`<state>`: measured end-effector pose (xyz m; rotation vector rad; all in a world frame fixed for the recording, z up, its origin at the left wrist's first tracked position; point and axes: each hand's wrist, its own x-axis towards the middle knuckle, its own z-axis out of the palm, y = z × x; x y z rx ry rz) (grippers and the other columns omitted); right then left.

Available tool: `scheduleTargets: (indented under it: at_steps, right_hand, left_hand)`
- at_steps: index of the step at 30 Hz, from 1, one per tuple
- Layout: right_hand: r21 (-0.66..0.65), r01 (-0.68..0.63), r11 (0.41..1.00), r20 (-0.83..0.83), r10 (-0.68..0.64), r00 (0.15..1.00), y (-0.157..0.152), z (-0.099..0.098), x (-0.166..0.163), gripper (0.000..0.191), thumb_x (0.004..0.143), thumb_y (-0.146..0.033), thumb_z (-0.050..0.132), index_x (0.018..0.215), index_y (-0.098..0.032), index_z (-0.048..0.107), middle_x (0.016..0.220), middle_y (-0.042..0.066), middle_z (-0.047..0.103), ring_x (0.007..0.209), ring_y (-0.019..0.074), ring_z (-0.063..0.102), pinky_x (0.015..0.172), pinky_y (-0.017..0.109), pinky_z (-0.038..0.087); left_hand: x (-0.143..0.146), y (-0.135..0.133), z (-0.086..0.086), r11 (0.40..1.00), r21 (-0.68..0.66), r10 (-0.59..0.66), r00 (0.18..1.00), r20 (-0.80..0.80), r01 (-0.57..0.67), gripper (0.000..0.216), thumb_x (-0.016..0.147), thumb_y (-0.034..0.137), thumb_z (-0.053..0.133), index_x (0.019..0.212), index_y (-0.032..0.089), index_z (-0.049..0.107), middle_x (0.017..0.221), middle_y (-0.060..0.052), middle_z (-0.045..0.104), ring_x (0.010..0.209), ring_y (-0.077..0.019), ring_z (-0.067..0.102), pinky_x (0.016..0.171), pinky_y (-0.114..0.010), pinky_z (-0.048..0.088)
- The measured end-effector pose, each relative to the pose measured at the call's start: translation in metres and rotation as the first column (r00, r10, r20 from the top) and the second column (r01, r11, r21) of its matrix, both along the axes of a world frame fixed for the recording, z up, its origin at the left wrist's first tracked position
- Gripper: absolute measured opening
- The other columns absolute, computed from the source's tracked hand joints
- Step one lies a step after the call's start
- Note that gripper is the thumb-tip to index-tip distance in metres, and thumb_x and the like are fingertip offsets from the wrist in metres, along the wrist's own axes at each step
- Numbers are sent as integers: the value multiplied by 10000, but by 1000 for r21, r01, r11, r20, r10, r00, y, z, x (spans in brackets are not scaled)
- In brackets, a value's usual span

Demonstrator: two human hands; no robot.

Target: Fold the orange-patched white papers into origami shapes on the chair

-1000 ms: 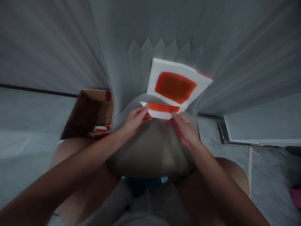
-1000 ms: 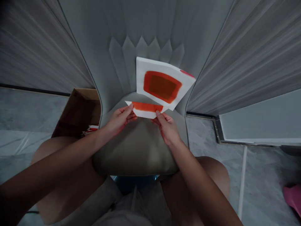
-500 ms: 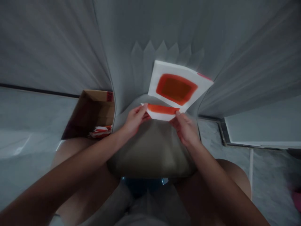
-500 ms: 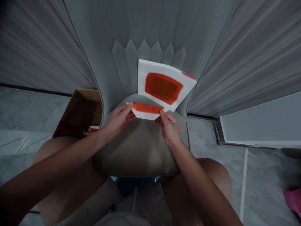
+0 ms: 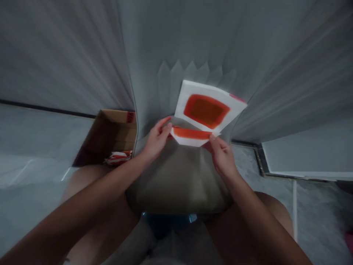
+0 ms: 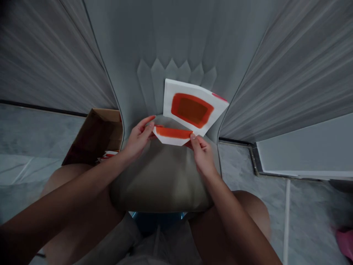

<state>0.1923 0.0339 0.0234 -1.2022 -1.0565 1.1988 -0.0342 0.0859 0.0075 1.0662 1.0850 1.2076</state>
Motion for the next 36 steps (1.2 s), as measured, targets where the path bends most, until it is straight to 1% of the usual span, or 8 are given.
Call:
scheduleTargets:
  at_steps: [2,4,7,9,14,19,31,36]
  right_hand:
    - [42,-46,998,64,43,997,0,3,4,392,965,-638,619,847,-288,752,878,11,781,863,209,747,818,375,629]
    - [73,-120,990,180,105,978,0,8,10,375,959,-629,637,892,-291,785,899,7,792,858,207,744,807,360,620]
    - [94,-272,958,378,218,900,-3,15,15,359,958,-601,660,955,-280,821,896,5,801,860,208,739,806,336,608]
    - [99,-338,936,427,267,864,-7,19,14,340,978,-570,648,1016,-285,830,931,8,809,909,213,750,844,332,608]
    - [138,-393,909,464,292,837,-12,21,5,285,1021,-491,621,1101,-310,826,1095,28,814,1053,220,756,966,356,598]
    - [137,-417,899,428,326,843,-9,18,2,316,1022,-516,611,1118,-303,823,1202,43,795,1142,229,738,1025,385,587]
    - [29,-187,982,218,176,960,-24,21,-13,233,901,-526,762,1039,-355,839,1092,6,823,1040,233,769,970,402,623]
    - [64,-189,980,227,171,959,-22,20,-13,201,924,-505,739,982,-347,848,1090,8,823,1030,227,770,972,388,617]
  left_hand:
    - [-10,4,9,982,186,-1,976,-219,42,516,975,567,647,1355,218,668,1085,-91,794,963,-204,745,853,-321,582]
    - [-21,5,19,911,339,-36,865,-500,235,422,980,543,648,1255,236,737,1152,-82,790,1058,-223,734,929,-329,551]
    - [-30,0,31,759,325,-123,614,-779,564,322,1009,490,620,1210,289,771,1183,-34,790,1093,-217,725,955,-310,507]
    - [-29,-7,35,702,276,-197,551,-811,657,316,1043,476,562,1178,293,781,1125,-20,800,1016,-193,737,894,-284,499]
    - [-14,-22,37,678,223,-374,589,-716,701,376,1046,512,542,1011,234,793,933,-18,777,801,-143,694,737,-250,461]
    - [-6,-26,33,714,237,-356,633,-688,659,413,1031,524,558,891,210,787,795,-1,717,694,-120,614,678,-252,415]
    - [-4,-29,35,816,156,-388,727,-567,557,296,911,483,708,826,222,818,720,-4,735,636,-131,597,625,-240,422]
    - [-2,-30,33,801,130,-428,712,-557,584,330,940,503,680,917,212,834,797,-12,759,679,-136,625,640,-236,440]
